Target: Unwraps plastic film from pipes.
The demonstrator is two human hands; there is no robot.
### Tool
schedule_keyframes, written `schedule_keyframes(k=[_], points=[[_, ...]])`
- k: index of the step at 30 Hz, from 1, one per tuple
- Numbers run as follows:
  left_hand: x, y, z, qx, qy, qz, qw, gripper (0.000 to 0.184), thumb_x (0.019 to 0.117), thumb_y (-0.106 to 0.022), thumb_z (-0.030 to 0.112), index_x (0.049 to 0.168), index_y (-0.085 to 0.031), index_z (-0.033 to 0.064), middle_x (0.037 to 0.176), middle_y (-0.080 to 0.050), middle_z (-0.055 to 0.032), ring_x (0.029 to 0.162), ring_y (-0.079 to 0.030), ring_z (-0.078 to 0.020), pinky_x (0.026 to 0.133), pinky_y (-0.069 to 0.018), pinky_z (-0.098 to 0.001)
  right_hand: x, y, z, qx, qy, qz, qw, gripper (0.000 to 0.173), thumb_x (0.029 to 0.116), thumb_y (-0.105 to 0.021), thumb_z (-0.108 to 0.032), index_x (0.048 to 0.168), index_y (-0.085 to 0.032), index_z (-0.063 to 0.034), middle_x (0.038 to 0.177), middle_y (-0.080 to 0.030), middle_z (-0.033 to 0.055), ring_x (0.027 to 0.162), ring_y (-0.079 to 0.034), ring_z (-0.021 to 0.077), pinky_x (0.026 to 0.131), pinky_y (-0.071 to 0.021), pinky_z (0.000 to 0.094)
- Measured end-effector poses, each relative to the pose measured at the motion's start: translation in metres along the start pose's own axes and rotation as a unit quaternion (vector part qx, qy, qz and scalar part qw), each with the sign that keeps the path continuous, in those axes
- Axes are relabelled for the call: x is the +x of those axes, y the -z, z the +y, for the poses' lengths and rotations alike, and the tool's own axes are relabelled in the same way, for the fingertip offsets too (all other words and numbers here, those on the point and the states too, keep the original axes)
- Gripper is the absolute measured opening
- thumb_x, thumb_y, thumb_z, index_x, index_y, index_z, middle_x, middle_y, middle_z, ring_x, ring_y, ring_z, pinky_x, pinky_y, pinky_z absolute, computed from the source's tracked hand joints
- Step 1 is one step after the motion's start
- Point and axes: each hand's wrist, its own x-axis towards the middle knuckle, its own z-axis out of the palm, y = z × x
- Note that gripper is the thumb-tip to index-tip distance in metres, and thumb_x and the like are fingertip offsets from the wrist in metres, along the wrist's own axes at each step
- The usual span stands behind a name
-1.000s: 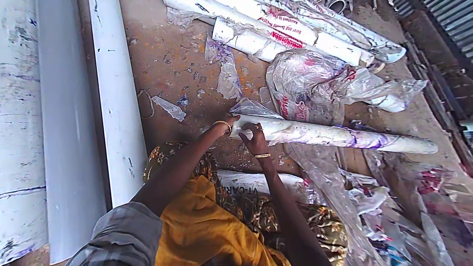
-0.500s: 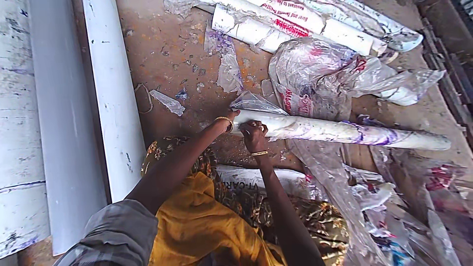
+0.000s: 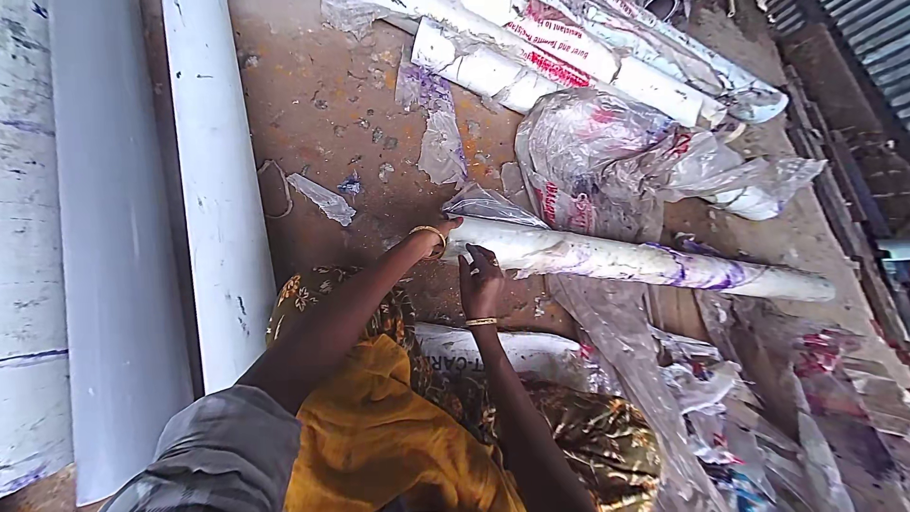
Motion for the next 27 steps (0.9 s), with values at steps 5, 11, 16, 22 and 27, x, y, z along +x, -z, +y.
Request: schedule_keyframes(k=[5, 11, 16, 22, 27], points=[[-0.007, -0.002, 0.002, 0.013, -0.024, 0.020, 0.999, 0.046, 0.1077, -0.055, 0.027, 0.138, -0.051, -0.0078, 0.139, -0.053, -0.0286, 0.127, -0.053, -0.0349, 0.108, -0.0418, -0.0513, 0.011, -0.015, -0.026, -0.145, -0.115, -0.079, 0.980, 0.025, 0.0996, -0.064, -0.014, 0.114, -0.073, 0.0034, 0.120, -0.068, 0.0277, 0.092, -0.071, 0.0455, 0.078, -0.0545, 0.0593], [-0.016, -0.005, 0.008, -0.019, 0.018, 0.017, 1.000, 0.049, 0.1093, -0.051, 0.027, 0.146, -0.044, -0.0057, 0.148, -0.046, -0.0272, 0.135, -0.046, -0.0340, 0.112, -0.0373, -0.0503, 0.025, -0.004, -0.004, -0.043, -0.070, -0.143, 0.986, 0.014, 0.0980, -0.061, 0.000, 0.099, -0.072, 0.0079, 0.103, -0.067, 0.0279, 0.094, -0.067, 0.0434, 0.083, -0.0525, 0.0589], [-0.002, -0.003, -0.003, -0.066, 0.066, -0.030, 0.995, 0.058, 0.1104, -0.046, 0.036, 0.152, -0.037, -0.0030, 0.153, -0.042, -0.0262, 0.137, -0.045, -0.0347, 0.112, -0.0391, -0.0484, 0.041, 0.014, 0.035, 0.058, 0.099, -0.230, 0.966, 0.010, 0.0904, -0.064, 0.008, 0.093, -0.074, 0.0096, 0.090, -0.066, 0.0246, 0.084, -0.065, 0.0354, 0.080, -0.0528, 0.0505], [-0.005, -0.001, 0.001, -0.046, 0.039, -0.032, 0.998, 0.053, 0.1097, -0.049, 0.035, 0.150, -0.042, 0.0002, 0.149, -0.047, -0.0252, 0.133, -0.049, -0.0339, 0.108, -0.0423, -0.0491, 0.005, 0.012, 0.012, 0.115, -0.076, -0.035, 0.990, 0.021, 0.0942, -0.061, 0.006, 0.112, -0.071, 0.0110, 0.103, -0.069, 0.0255, 0.067, -0.066, 0.0151, 0.065, -0.0573, 0.0270], [-0.018, -0.002, 0.008, 0.012, 0.014, 0.001, 1.000, 0.052, 0.1087, -0.052, 0.031, 0.144, -0.047, -0.0073, 0.146, -0.048, -0.0292, 0.135, -0.048, -0.0366, 0.112, -0.0379, -0.0519, -0.001, -0.011, -0.014, 0.004, -0.088, 0.002, 0.996, 0.018, 0.0923, -0.069, -0.002, 0.107, -0.076, 0.0052, 0.103, -0.069, 0.0238, 0.071, -0.065, 0.0253, 0.070, -0.0549, 0.0399]])
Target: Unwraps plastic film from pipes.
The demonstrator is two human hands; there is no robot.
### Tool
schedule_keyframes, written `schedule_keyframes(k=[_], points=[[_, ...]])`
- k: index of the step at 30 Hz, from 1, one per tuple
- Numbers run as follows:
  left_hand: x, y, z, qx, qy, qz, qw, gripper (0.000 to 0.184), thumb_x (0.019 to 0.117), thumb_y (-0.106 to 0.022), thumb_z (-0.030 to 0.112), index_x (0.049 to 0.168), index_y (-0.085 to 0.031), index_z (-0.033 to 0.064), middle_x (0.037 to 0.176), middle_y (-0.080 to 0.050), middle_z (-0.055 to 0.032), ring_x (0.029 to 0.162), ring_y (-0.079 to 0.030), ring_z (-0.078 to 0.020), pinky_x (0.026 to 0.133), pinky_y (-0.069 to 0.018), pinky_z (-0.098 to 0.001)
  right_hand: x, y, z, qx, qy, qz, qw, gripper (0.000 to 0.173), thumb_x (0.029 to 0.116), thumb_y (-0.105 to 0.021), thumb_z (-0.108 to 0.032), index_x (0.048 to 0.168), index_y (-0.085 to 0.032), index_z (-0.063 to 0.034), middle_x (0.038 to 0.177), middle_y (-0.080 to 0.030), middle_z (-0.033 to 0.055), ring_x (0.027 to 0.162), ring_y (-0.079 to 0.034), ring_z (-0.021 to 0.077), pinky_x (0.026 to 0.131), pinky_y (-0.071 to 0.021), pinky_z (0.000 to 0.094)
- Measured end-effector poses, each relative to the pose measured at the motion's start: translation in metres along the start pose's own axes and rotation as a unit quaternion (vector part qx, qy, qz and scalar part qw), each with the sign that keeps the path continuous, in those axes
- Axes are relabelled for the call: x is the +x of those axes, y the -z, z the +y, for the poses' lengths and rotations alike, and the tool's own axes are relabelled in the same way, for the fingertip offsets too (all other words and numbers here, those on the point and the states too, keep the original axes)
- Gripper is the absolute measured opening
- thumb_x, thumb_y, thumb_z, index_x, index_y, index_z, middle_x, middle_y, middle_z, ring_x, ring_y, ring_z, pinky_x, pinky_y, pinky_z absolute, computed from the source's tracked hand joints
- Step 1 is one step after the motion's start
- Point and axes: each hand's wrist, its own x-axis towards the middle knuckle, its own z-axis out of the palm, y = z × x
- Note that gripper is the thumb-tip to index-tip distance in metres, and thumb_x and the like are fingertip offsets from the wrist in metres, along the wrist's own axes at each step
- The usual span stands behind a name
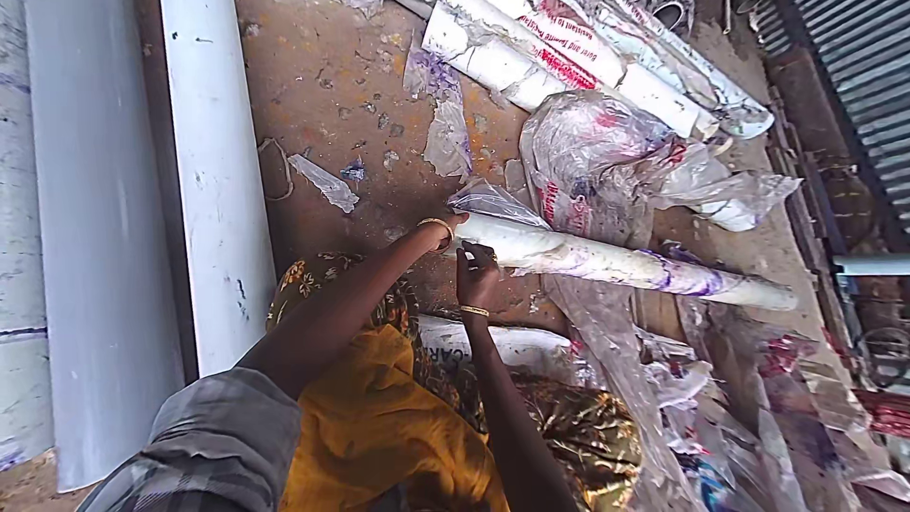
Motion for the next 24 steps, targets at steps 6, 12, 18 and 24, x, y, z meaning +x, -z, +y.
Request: schedule_keyframes(k=[6, 12, 18, 24], points=[[-0.002, 0.003, 0.001, 0.039, -0.030, 0.026, 0.998, 0.049, 0.1061, -0.059, 0.027, 0.136, -0.052, -0.0113, 0.141, -0.052, -0.0308, 0.133, -0.050, -0.0374, 0.112, -0.0380, -0.0522, -0.003, -0.015, -0.015, -0.097, -0.010, -0.007, 0.995, 0.020, 0.0947, -0.068, -0.008, 0.111, -0.076, 0.0023, 0.102, -0.072, 0.0232, 0.075, -0.068, 0.0360, 0.070, -0.0531, 0.0538], [-0.006, 0.003, 0.005, 0.047, -0.024, 0.020, 0.998, 0.048, 0.1070, -0.057, 0.028, 0.135, -0.053, -0.0107, 0.140, -0.053, -0.0300, 0.133, -0.051, -0.0370, 0.112, -0.0383, -0.0521, -0.003, -0.020, -0.018, -0.111, -0.034, -0.006, 0.993, 0.020, 0.0897, -0.075, -0.015, 0.095, -0.074, 0.0042, 0.093, -0.072, 0.0219, 0.080, -0.070, 0.0385, 0.071, -0.0525, 0.0563], [-0.005, 0.002, 0.004, 0.043, -0.025, 0.016, 0.999, 0.049, 0.1073, -0.056, 0.028, 0.137, -0.051, -0.0107, 0.141, -0.052, -0.0306, 0.132, -0.051, -0.0381, 0.111, -0.0392, -0.0524, 0.008, -0.012, -0.032, -0.134, -0.078, -0.039, 0.987, 0.018, 0.0986, -0.064, -0.011, 0.098, -0.075, 0.0027, 0.100, -0.072, 0.0246, 0.092, -0.070, 0.0432, 0.082, -0.0528, 0.0584], [-0.001, 0.001, 0.000, 0.042, -0.037, 0.019, 0.998, 0.050, 0.1076, -0.055, 0.029, 0.139, -0.051, -0.0095, 0.142, -0.052, -0.0306, 0.133, -0.050, -0.0383, 0.112, -0.0380, -0.0533, 0.007, -0.014, -0.042, -0.165, -0.107, -0.052, 0.979, 0.020, 0.0996, -0.060, -0.009, 0.094, -0.075, 0.0027, 0.097, -0.073, 0.0245, 0.093, -0.070, 0.0433, 0.082, -0.0521, 0.0590]])
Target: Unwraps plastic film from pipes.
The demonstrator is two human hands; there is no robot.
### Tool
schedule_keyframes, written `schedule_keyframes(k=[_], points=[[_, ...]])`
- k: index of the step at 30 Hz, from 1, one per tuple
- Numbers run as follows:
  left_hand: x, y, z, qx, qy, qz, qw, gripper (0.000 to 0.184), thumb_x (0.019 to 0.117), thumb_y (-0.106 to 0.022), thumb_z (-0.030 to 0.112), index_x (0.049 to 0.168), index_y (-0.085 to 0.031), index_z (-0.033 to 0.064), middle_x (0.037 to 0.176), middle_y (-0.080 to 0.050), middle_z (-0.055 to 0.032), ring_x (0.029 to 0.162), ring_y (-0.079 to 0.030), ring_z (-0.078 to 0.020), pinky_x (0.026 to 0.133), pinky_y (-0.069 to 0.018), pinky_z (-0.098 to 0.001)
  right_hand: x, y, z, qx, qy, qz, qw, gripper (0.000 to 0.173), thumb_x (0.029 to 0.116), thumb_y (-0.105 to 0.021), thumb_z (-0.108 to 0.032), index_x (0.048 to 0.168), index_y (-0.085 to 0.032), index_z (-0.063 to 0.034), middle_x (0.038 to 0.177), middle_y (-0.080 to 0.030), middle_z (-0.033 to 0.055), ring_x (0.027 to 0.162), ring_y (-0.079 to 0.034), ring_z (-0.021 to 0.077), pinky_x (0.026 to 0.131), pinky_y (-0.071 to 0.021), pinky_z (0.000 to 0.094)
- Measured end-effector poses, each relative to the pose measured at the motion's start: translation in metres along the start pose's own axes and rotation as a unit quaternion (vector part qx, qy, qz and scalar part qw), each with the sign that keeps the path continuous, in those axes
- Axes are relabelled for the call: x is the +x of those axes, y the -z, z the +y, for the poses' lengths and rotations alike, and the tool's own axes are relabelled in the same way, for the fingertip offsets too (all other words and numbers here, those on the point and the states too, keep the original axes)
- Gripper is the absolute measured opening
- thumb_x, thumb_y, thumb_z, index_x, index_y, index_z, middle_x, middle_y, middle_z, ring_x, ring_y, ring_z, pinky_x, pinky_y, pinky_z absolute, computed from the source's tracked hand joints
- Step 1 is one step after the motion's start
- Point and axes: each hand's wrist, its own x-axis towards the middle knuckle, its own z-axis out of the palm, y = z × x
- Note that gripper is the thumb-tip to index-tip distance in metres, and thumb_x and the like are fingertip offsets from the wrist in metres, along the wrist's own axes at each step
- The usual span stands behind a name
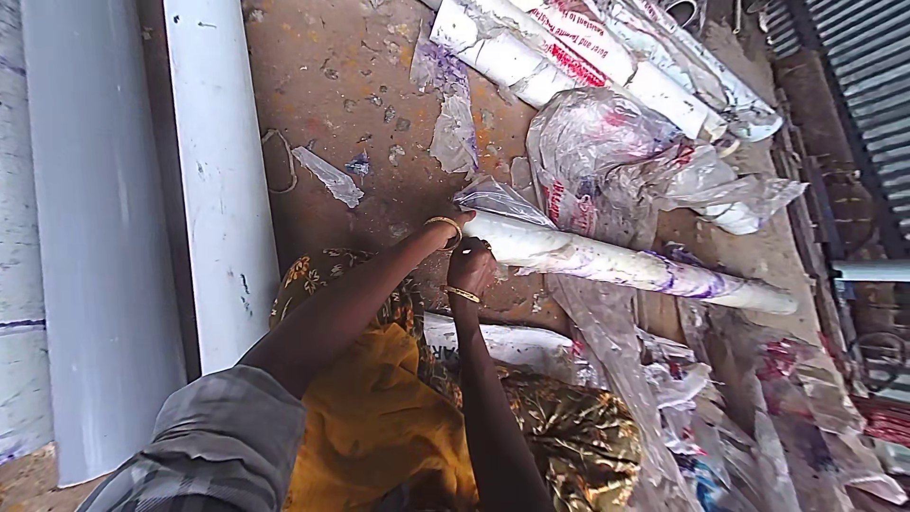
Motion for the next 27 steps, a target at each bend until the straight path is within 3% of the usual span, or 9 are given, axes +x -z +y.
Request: schedule_keyframes(k=[5, 10, 15, 18, 21, 24, 27], points=[[0.002, 0.000, 0.000, 0.003, 0.006, 0.005, 1.000, 0.050, 0.1070, -0.057, 0.029, 0.138, -0.052, -0.0098, 0.141, -0.053, -0.0306, 0.133, -0.050, -0.0384, 0.112, -0.0383, -0.0535, 0.001, 0.002, -0.001, 0.018, -0.005, -0.004, 1.000, 0.019, 0.0985, -0.063, -0.011, 0.094, -0.074, 0.0040, 0.097, -0.073, 0.0252, 0.094, -0.070, 0.0434, 0.084, -0.0515, 0.0589], [-0.004, 0.002, 0.005, 0.031, 0.010, 0.008, 0.999, 0.048, 0.1071, -0.056, 0.030, 0.134, -0.055, -0.0100, 0.138, -0.055, -0.0301, 0.131, -0.052, -0.0381, 0.110, -0.0396, -0.0533, 0.001, 0.001, -0.010, -0.044, -0.012, -0.020, 0.999, 0.019, 0.0994, -0.061, -0.011, 0.093, -0.072, 0.0035, 0.099, -0.071, 0.0255, 0.095, -0.070, 0.0431, 0.082, -0.0517, 0.0583], [-0.004, 0.003, 0.004, 0.018, 0.005, 0.003, 1.000, 0.048, 0.1077, -0.055, 0.028, 0.135, -0.054, -0.0110, 0.138, -0.054, -0.0313, 0.131, -0.052, -0.0383, 0.111, -0.0390, -0.0527, 0.008, 0.000, -0.016, -0.080, -0.042, -0.074, 0.993, 0.028, 0.1014, -0.062, -0.021, 0.114, -0.066, 0.0037, 0.114, -0.068, 0.0271, 0.104, -0.069, 0.0413, 0.087, -0.0512, 0.0571], [-0.005, 0.004, 0.006, 0.017, 0.006, 0.003, 1.000, 0.047, 0.1074, -0.056, 0.027, 0.134, -0.054, -0.0113, 0.138, -0.054, -0.0311, 0.131, -0.051, -0.0381, 0.111, -0.0390, -0.0524, 0.008, 0.000, -0.008, -0.081, -0.045, -0.068, 0.993, 0.030, 0.1028, -0.059, -0.022, 0.117, -0.064, 0.0048, 0.114, -0.068, 0.0269, 0.106, -0.069, 0.0411, 0.088, -0.0514, 0.0558], [-0.001, 0.004, 0.006, 0.010, 0.014, 0.005, 1.000, 0.048, 0.1075, -0.056, 0.028, 0.134, -0.054, -0.0111, 0.141, -0.053, -0.0312, 0.134, -0.050, -0.0390, 0.112, -0.0389, -0.0540, 0.000, 0.005, 0.014, -0.048, -0.075, -0.041, 0.995, 0.027, 0.1003, -0.061, -0.020, 0.108, -0.067, 0.0057, 0.105, -0.071, 0.0255, 0.101, -0.069, 0.0403, 0.086, -0.0503, 0.0565], [0.001, 0.004, 0.007, -0.015, 0.007, 0.003, 1.000, 0.046, 0.1093, -0.052, 0.028, 0.135, -0.053, -0.0098, 0.140, -0.052, -0.0315, 0.130, -0.051, -0.0401, 0.108, -0.0407, -0.0558, -0.011, 0.011, 0.054, 0.047, -0.074, -0.039, 0.995, 0.026, 0.1034, -0.054, -0.012, 0.112, -0.069, 0.0071, 0.099, -0.073, 0.0246, 0.091, -0.071, 0.0393, 0.085, -0.0521, 0.0569], [0.007, 0.002, 0.002, -0.038, 0.011, -0.010, 0.999, 0.047, 0.1100, -0.050, 0.028, 0.139, -0.050, -0.0083, 0.139, -0.052, -0.0310, 0.128, -0.052, -0.0388, 0.107, -0.0417, -0.0541, -0.015, 0.017, 0.066, 0.163, 0.025, -0.010, 0.986, 0.024, 0.1028, -0.054, -0.008, 0.102, -0.071, 0.0096, 0.084, -0.074, 0.0188, 0.070, -0.072, 0.0253, 0.073, -0.0580, 0.0425]])
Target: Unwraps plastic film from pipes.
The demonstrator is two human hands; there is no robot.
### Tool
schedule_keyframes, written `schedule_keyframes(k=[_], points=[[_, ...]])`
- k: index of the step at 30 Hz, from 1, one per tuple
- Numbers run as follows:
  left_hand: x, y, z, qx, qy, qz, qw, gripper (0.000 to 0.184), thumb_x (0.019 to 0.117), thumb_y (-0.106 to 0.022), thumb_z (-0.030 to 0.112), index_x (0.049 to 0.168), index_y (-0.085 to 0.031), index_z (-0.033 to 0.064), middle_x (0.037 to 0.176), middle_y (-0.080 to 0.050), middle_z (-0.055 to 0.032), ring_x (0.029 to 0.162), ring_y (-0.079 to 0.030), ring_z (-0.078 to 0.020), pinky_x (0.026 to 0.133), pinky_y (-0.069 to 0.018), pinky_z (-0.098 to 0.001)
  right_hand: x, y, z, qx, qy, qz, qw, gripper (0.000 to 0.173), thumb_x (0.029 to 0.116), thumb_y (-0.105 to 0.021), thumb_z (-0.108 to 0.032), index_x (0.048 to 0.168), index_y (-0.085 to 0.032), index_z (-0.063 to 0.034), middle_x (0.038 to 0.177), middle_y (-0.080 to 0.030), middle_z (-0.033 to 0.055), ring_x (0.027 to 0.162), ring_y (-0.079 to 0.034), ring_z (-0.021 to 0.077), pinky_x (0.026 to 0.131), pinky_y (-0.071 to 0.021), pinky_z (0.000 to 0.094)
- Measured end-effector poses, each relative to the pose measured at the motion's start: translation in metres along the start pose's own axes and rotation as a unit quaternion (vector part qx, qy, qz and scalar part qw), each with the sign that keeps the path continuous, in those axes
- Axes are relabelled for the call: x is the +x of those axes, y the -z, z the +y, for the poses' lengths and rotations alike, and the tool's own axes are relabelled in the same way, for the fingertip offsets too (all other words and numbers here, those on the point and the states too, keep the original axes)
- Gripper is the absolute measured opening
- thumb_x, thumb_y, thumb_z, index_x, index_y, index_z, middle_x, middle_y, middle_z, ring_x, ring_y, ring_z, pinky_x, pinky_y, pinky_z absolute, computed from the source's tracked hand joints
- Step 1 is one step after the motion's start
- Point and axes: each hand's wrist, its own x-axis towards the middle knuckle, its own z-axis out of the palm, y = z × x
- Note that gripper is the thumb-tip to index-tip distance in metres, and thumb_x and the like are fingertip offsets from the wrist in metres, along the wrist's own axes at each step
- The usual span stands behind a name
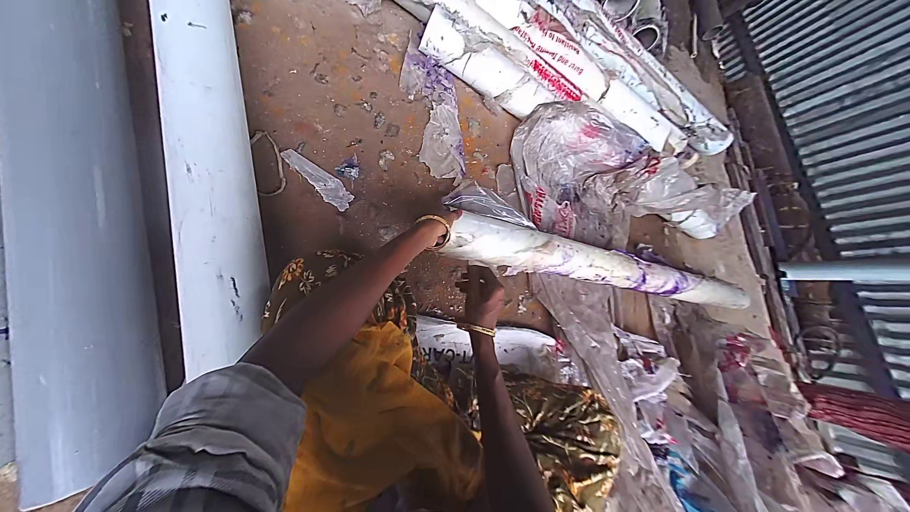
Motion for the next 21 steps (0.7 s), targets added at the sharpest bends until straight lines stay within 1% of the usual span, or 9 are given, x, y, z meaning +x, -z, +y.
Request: schedule_keyframes(k=[2, 3, 5, 6, 9, 11, 13, 16, 21], points=[[0.006, 0.000, -0.005, -0.028, 0.009, -0.009, 1.000, 0.047, 0.1090, -0.052, 0.027, 0.141, -0.048, -0.0062, 0.140, -0.052, -0.0288, 0.126, -0.054, -0.0358, 0.106, -0.0439, -0.0519, 0.007, 0.000, -0.015, 0.081, 0.006, -0.006, 0.997, 0.012, 0.0959, -0.063, -0.001, 0.095, -0.069, 0.0099, 0.079, -0.072, 0.0153, 0.064, -0.070, 0.0151, 0.067, -0.0585, 0.0304], [0.006, 0.000, -0.005, -0.035, 0.010, -0.013, 0.999, 0.047, 0.1087, -0.053, 0.027, 0.142, -0.048, -0.0060, 0.141, -0.051, -0.0286, 0.126, -0.053, -0.0352, 0.106, -0.0436, -0.0516, 0.012, -0.001, -0.024, 0.118, -0.010, -0.017, 0.993, 0.007, 0.0938, -0.065, 0.004, 0.096, -0.066, 0.0103, 0.081, -0.071, 0.0159, 0.064, -0.069, 0.0135, 0.066, -0.0591, 0.0278], [0.004, 0.001, -0.005, -0.023, 0.006, -0.015, 1.000, 0.046, 0.1086, -0.053, 0.026, 0.141, -0.049, -0.0072, 0.140, -0.052, -0.0292, 0.126, -0.053, -0.0354, 0.107, -0.0425, -0.0515, 0.023, -0.010, -0.030, 0.134, -0.024, -0.027, 0.990, 0.007, 0.0916, -0.065, 0.008, 0.098, -0.067, 0.0104, 0.085, -0.070, 0.0180, 0.065, -0.068, 0.0158, 0.066, -0.0590, 0.0304], [0.003, 0.002, -0.004, -0.012, 0.001, -0.015, 1.000, 0.046, 0.1085, -0.054, 0.026, 0.140, -0.049, -0.0077, 0.140, -0.052, -0.0292, 0.127, -0.053, -0.0356, 0.108, -0.0419, -0.0513, 0.026, -0.014, -0.032, 0.110, -0.025, -0.033, 0.993, 0.009, 0.0931, -0.066, 0.005, 0.101, -0.069, 0.0094, 0.085, -0.071, 0.0180, 0.066, -0.068, 0.0170, 0.067, -0.0590, 0.0323], [0.002, 0.003, -0.004, 0.007, -0.014, -0.010, 1.000, 0.045, 0.1083, -0.054, 0.024, 0.138, -0.051, -0.0100, 0.140, -0.052, -0.0304, 0.130, -0.051, -0.0368, 0.111, -0.0394, -0.0522, 0.031, -0.020, -0.039, -0.048, -0.001, -0.043, 0.998, 0.019, 0.0960, -0.070, -0.014, 0.105, -0.074, 0.0031, 0.089, -0.075, 0.0173, 0.076, -0.071, 0.0282, 0.077, -0.0558, 0.0477], [0.003, 0.002, -0.004, 0.010, -0.015, -0.007, 1.000, 0.046, 0.1084, -0.054, 0.025, 0.138, -0.051, -0.0100, 0.141, -0.052, -0.0306, 0.132, -0.051, -0.0373, 0.112, -0.0390, -0.0523, 0.032, -0.021, -0.045, -0.123, 0.005, -0.047, 0.991, 0.023, 0.0972, -0.069, -0.019, 0.104, -0.074, 0.0034, 0.094, -0.075, 0.0206, 0.088, -0.071, 0.0376, 0.084, -0.0526, 0.0568], [0.002, 0.001, -0.002, 0.016, -0.013, -0.003, 1.000, 0.045, 0.1081, -0.054, 0.025, 0.137, -0.052, -0.0099, 0.141, -0.052, -0.0303, 0.131, -0.051, -0.0371, 0.111, -0.0394, -0.0522, 0.034, -0.022, -0.050, -0.159, -0.006, -0.053, 0.986, 0.023, 0.0987, -0.066, -0.017, 0.102, -0.073, 0.0042, 0.097, -0.073, 0.0237, 0.095, -0.070, 0.0421, 0.087, -0.0511, 0.0590], [0.000, 0.002, 0.000, 0.027, -0.006, 0.007, 1.000, 0.045, 0.1078, -0.055, 0.026, 0.135, -0.054, -0.0102, 0.138, -0.054, -0.0300, 0.129, -0.053, -0.0369, 0.109, -0.0404, -0.0520, 0.036, -0.020, -0.059, -0.187, -0.034, -0.066, 0.980, 0.021, 0.1003, -0.062, -0.014, 0.102, -0.074, 0.0034, 0.102, -0.073, 0.0246, 0.101, -0.069, 0.0424, 0.091, -0.0503, 0.0584], [-0.007, 0.002, 0.004, 0.042, -0.006, 0.008, 0.999, 0.045, 0.1083, -0.054, 0.026, 0.133, -0.055, -0.0115, 0.136, -0.055, -0.0309, 0.127, -0.053, -0.0377, 0.109, -0.0405, -0.0526, 0.037, -0.019, -0.072, -0.212, -0.063, -0.077, 0.972, 0.020, 0.1005, -0.061, -0.015, 0.107, -0.070, 0.0011, 0.104, -0.072, 0.0234, 0.102, -0.069, 0.0405, 0.088, -0.0506, 0.0581]])
